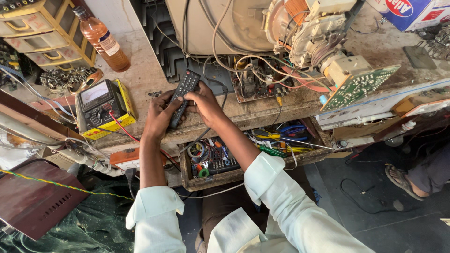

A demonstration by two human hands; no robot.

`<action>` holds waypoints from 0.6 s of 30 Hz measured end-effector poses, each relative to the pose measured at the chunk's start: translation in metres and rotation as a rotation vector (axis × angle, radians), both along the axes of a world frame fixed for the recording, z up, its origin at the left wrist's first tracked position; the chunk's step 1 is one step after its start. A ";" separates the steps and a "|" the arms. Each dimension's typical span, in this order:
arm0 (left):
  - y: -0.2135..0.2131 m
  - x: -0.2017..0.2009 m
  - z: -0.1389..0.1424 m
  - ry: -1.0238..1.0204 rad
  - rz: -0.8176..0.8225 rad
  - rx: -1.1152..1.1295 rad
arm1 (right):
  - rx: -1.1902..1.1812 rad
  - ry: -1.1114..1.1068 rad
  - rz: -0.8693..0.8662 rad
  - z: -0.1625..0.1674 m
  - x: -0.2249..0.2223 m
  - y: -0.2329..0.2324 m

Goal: The person repeatedly presses buttons on a remote control while holding a multimeter probe against a circuit board on the workbench. The person adjusts the probe position and continues pressing remote buttons throughout the clip.

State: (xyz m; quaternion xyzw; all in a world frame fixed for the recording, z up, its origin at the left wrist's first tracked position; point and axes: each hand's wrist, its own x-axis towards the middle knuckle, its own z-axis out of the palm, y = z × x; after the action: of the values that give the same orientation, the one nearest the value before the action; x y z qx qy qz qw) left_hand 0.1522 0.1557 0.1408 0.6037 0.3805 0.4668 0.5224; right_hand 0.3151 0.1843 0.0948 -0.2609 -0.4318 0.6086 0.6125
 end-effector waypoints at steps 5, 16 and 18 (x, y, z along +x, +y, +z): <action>0.000 0.000 0.000 0.000 0.000 0.006 | -0.016 -0.081 -0.020 0.001 -0.001 -0.001; -0.001 0.000 -0.003 0.014 -0.007 0.033 | -0.021 -0.116 -0.057 -0.005 0.000 -0.002; -0.001 0.001 -0.004 0.015 0.002 0.023 | -0.025 -0.143 -0.066 -0.008 -0.001 -0.001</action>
State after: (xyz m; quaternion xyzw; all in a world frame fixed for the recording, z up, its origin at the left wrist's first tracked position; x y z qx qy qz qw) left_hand 0.1534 0.1547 0.1365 0.6128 0.3794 0.4672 0.5122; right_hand 0.3143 0.1838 0.0872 -0.3255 -0.4580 0.5731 0.5965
